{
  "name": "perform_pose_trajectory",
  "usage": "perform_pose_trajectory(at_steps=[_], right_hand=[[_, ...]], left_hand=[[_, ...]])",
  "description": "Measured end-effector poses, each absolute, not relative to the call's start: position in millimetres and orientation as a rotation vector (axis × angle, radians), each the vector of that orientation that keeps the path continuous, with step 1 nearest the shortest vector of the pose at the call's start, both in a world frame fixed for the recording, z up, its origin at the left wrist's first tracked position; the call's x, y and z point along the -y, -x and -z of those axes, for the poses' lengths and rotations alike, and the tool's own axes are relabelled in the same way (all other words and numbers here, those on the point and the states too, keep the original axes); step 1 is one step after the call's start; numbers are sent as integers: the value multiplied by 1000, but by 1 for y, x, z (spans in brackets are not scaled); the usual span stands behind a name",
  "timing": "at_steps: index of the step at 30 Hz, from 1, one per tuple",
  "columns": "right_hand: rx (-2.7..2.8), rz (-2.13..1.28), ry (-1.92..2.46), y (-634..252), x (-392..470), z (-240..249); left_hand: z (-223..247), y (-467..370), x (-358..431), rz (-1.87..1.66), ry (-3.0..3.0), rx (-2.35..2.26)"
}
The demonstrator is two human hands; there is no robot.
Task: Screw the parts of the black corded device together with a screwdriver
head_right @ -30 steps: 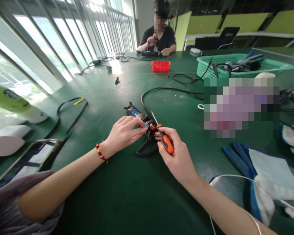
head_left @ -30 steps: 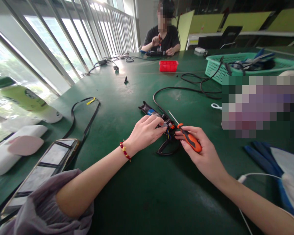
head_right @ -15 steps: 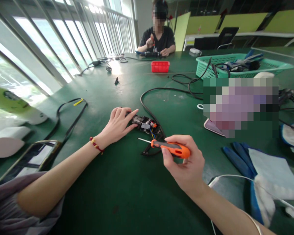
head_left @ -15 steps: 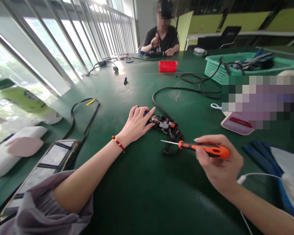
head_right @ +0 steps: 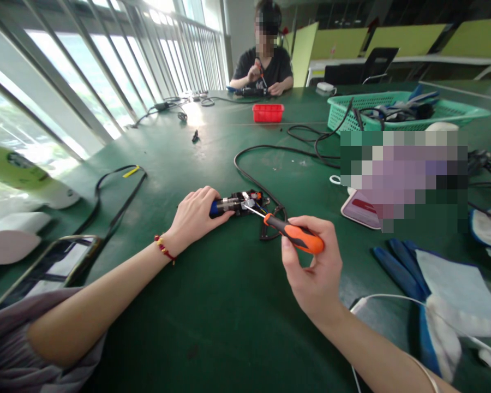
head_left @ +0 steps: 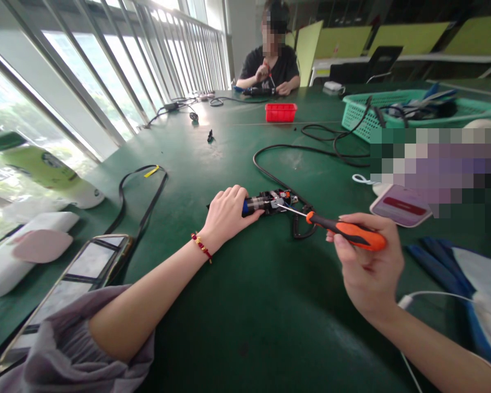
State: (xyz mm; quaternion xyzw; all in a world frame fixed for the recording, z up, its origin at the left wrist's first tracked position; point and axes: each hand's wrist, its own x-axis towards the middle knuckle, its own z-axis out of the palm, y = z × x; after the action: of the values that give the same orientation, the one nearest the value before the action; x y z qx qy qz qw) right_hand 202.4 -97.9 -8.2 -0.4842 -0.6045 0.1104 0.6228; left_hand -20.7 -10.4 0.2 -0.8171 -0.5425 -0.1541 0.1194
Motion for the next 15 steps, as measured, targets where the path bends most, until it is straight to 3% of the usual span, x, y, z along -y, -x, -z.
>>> perform_pose_trajectory(at_steps=[15], right_hand=[[1386,-416,1082,-204,92,8]], left_hand=[[-3,23,11,401,2504,1462]])
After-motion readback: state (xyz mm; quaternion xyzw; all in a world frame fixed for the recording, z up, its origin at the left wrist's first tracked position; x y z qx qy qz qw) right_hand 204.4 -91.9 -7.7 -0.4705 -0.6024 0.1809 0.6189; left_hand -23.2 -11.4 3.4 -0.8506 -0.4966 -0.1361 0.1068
